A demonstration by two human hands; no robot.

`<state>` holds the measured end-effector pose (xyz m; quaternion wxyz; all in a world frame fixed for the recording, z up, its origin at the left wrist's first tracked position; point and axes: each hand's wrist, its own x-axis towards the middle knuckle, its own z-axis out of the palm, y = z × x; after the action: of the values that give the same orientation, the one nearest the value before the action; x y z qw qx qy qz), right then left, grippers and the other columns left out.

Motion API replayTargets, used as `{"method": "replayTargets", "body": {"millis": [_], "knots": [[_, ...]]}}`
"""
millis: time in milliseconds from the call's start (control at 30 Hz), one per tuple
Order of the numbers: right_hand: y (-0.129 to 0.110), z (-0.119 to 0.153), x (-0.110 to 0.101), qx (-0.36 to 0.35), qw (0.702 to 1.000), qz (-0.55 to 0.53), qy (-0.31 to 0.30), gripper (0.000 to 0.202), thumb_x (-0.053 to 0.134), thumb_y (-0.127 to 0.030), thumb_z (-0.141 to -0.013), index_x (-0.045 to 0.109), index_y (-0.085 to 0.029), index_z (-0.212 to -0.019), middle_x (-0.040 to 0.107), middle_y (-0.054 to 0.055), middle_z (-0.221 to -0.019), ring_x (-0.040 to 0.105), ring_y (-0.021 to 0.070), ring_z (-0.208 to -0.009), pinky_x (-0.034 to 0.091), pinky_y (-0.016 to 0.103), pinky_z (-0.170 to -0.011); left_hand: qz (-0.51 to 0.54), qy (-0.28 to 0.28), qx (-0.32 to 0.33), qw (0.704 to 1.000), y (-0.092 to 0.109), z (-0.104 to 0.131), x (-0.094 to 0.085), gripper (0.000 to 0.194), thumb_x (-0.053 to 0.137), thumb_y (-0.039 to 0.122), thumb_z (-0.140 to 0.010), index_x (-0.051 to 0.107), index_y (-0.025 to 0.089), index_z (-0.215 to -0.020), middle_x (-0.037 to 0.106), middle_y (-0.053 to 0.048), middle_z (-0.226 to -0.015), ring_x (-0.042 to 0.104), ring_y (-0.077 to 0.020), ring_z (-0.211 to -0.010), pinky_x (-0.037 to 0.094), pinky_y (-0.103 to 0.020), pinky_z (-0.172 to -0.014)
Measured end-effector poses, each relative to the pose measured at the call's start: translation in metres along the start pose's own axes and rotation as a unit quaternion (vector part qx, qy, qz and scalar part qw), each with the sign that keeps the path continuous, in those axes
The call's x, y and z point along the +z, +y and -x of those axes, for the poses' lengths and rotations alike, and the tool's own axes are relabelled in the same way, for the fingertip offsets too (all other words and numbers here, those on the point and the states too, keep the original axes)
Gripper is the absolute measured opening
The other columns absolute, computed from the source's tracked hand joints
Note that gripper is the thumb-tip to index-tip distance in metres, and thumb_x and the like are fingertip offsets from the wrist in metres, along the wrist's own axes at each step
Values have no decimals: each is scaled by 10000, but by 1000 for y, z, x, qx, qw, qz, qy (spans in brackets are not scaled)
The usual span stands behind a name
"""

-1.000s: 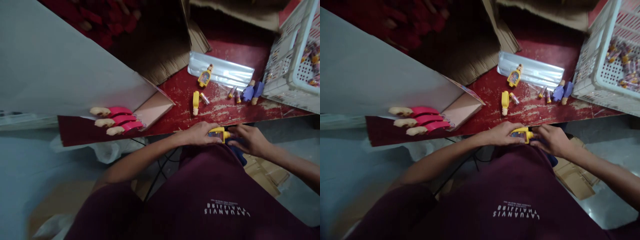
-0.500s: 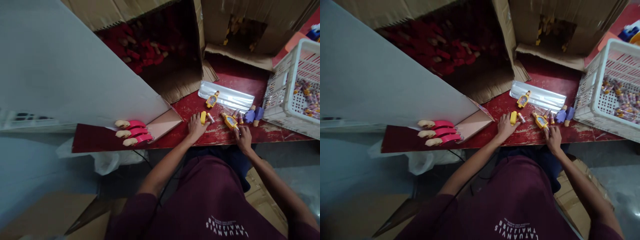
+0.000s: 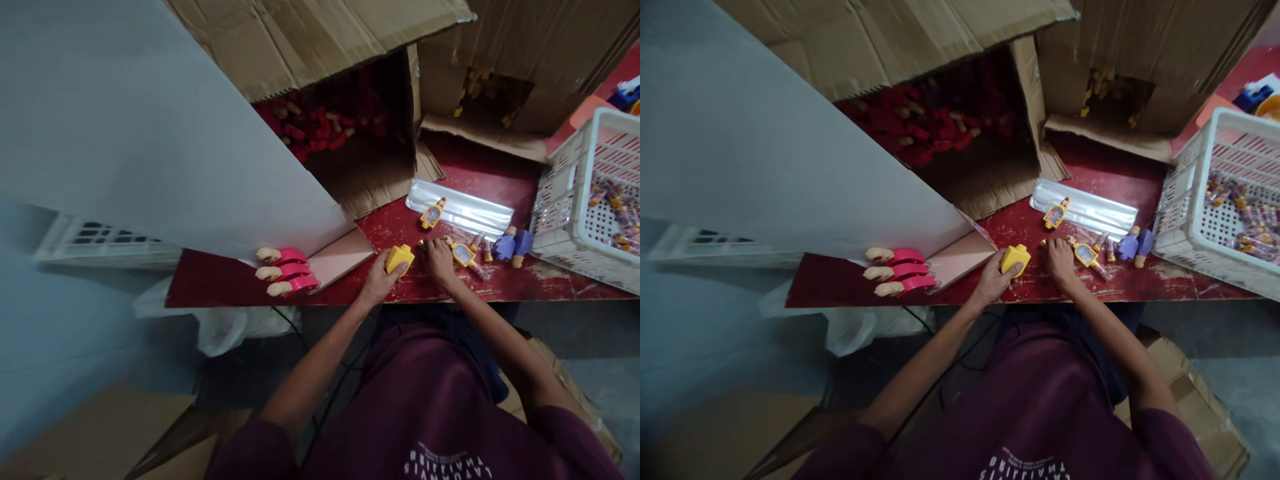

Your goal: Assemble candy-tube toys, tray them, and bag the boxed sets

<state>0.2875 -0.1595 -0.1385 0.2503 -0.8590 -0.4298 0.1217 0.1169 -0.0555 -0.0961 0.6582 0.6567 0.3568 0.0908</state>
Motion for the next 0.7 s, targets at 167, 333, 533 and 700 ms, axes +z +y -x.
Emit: {"method": "replayTargets", "body": {"millis": [167,333,533,700], "knots": [[3,40,-51,-54,995,-78,0,368,356,-399,-1087,582,-155,-1246,656,124,-1129,619,215,-1025,502,345,-909,-131,-25,89,987,14,11,-13,626,713,581,-785,609,142,-1219,702,-95,-1084,684,-229,-929,562,-355,-839],[-7,80,-122,-158,980,-119,-15,331,491,-349,-1052,561,-218,-1348,625,118,-1121,610,244,-1035,517,403,-889,-220,-147,166,950,50,22,1,500,654,501,-892,625,169,-1264,726,-99,-1116,685,-239,-998,535,-377,-907],[-8,98,-151,-246,968,-51,12,235,594,-301,-1010,544,-195,-1214,627,101,-978,584,225,-885,526,364,-772,-289,-251,210,899,77,28,18,466,632,516,-921,641,170,-1234,733,-98,-1092,695,-250,-989,536,-383,-901],[0,124,-158,-275,960,-42,27,177,526,-327,-1048,532,-179,-1144,620,76,-897,565,187,-797,505,304,-691,-330,-308,200,870,73,26,31,534,629,529,-905,621,178,-1307,730,-127,-1198,702,-277,-1058,545,-384,-913]]}}
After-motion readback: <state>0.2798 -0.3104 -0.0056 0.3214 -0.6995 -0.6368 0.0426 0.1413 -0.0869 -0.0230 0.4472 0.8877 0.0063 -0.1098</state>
